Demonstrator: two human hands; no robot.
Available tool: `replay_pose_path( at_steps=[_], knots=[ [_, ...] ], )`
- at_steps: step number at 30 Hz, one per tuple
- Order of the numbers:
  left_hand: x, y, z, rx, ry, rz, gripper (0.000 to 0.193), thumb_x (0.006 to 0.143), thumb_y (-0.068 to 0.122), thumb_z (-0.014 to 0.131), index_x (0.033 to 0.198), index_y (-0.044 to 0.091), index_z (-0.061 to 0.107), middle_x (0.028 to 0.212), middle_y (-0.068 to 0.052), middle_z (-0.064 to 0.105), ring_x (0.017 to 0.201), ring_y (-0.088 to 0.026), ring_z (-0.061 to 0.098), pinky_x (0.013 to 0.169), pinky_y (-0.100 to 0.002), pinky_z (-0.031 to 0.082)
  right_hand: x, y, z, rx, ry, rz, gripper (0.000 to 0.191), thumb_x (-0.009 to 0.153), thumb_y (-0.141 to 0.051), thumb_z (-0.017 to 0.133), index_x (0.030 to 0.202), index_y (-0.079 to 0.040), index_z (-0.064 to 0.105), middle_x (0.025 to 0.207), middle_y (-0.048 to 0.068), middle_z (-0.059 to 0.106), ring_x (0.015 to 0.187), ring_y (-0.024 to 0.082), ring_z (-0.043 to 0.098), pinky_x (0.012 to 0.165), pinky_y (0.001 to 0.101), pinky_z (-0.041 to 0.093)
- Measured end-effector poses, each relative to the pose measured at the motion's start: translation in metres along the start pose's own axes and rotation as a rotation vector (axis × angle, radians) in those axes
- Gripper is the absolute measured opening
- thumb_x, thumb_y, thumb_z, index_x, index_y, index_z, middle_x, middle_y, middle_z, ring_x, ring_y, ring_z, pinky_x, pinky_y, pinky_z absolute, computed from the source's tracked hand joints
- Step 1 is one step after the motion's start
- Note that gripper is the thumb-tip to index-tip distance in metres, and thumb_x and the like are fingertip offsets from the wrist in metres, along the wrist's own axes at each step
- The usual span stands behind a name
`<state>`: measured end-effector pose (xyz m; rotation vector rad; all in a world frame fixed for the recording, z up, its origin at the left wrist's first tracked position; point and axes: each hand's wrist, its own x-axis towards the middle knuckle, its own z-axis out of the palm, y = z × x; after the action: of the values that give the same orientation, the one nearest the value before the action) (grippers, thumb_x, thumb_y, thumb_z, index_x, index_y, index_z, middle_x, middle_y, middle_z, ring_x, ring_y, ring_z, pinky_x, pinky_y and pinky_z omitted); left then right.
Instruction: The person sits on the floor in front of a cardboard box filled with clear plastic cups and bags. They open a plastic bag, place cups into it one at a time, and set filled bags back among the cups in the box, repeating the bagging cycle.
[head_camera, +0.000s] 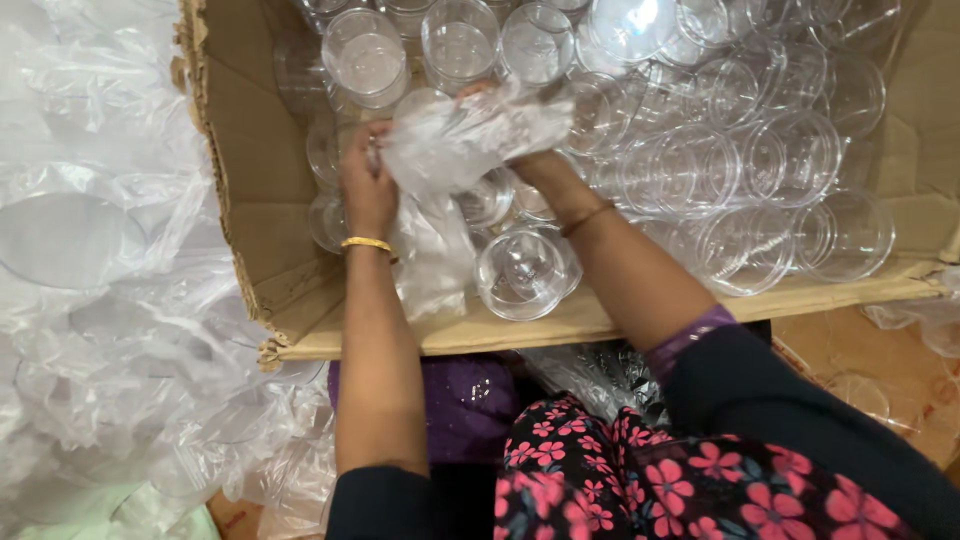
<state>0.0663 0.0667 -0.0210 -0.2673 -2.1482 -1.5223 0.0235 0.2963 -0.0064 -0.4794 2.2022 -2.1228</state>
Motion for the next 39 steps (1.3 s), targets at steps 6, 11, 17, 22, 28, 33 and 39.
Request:
replay_pose_path(
  at_steps=[6, 11, 17, 22, 28, 33, 39],
  knots=[
    [0.009, -0.035, -0.010, -1.085, 0.320, -0.666, 0.026, 0.102, 0.019, 0.057, 0.119, 0.001, 0.067, 0.107, -0.014, 0.074, 0.099, -0.026, 0.071, 0.089, -0.040, 0.055, 0.020, -0.013, 0.047, 0.077, 0.069, -0.048, 0.038, 0.090, -0.008, 0.064, 0.128, -0.003, 0.060, 0.115, 0.006, 0.064, 0.100, 0.018, 0.062, 0.081, 0.0306, 0.056],
    [-0.010, -0.038, -0.009, 0.399, -0.064, -0.475, 0.039, 0.088, 0.004, 0.063, 0.127, 0.005, 0.067, 0.115, -0.025, 0.070, 0.109, -0.040, 0.066, 0.089, -0.046, 0.052, 0.012, -0.011, 0.046, -0.440, 0.047, 0.258, 0.026, 0.092, -0.015, 0.066, 0.115, -0.003, 0.066, 0.098, 0.005, 0.070, 0.087, 0.018, 0.067, 0.073, 0.0319, 0.055],
    [-0.015, -0.031, -0.011, -0.063, -0.040, -0.456, 0.026, 0.091, 0.013, 0.071, 0.114, 0.001, 0.072, 0.104, -0.014, 0.075, 0.096, -0.025, 0.070, 0.083, -0.038, 0.056, -0.005, -0.005, 0.042, 0.064, -0.084, 0.368, 0.034, 0.083, -0.015, 0.065, 0.116, -0.006, 0.066, 0.102, 0.008, 0.070, 0.086, 0.021, 0.066, 0.071, 0.0402, 0.053],
    [0.003, -0.036, 0.009, -0.764, 0.005, -0.538, 0.017, 0.096, 0.021, 0.068, 0.098, 0.004, 0.070, 0.090, 0.000, 0.069, 0.082, -0.009, 0.063, 0.073, -0.026, 0.052, -0.016, -0.010, 0.042, 0.744, -0.280, 0.629, 0.058, 0.088, -0.054, 0.071, 0.119, -0.006, 0.067, 0.109, 0.006, 0.072, 0.098, 0.019, 0.069, 0.089, 0.0379, 0.059],
    [0.005, -0.039, 0.002, -0.446, -0.114, -0.287, 0.016, 0.094, 0.019, 0.067, 0.099, 0.005, 0.072, 0.089, -0.007, 0.071, 0.081, -0.019, 0.067, 0.073, -0.033, 0.053, 0.002, -0.055, 0.076, 0.470, -0.528, 0.395, 0.054, 0.093, -0.047, 0.073, 0.124, -0.003, 0.068, 0.119, 0.008, 0.070, 0.106, 0.017, 0.067, 0.093, 0.0328, 0.056],
    [-0.002, -0.037, -0.018, -0.137, -0.030, -0.267, 0.016, 0.093, 0.018, 0.066, 0.099, 0.005, 0.073, 0.089, -0.013, 0.073, 0.079, -0.027, 0.071, 0.072, -0.040, 0.054, 0.072, -0.103, 0.170, 0.564, -0.350, 0.162, 0.051, 0.101, -0.042, 0.062, 0.124, 0.003, 0.064, 0.109, 0.014, 0.070, 0.097, 0.024, 0.069, 0.083, 0.0421, 0.060],
    [-0.006, -0.038, -0.010, 0.237, -0.121, -0.166, 0.016, 0.092, 0.018, 0.065, 0.096, 0.007, 0.077, 0.092, -0.018, 0.076, 0.079, -0.036, 0.074, 0.075, -0.046, 0.055, 0.082, -0.097, 0.177, 0.241, -0.372, -0.209, 0.055, 0.109, -0.035, 0.062, 0.152, -0.006, 0.045, 0.157, 0.016, 0.051, 0.145, 0.028, 0.055, 0.121, 0.0400, 0.049]
  ],
)
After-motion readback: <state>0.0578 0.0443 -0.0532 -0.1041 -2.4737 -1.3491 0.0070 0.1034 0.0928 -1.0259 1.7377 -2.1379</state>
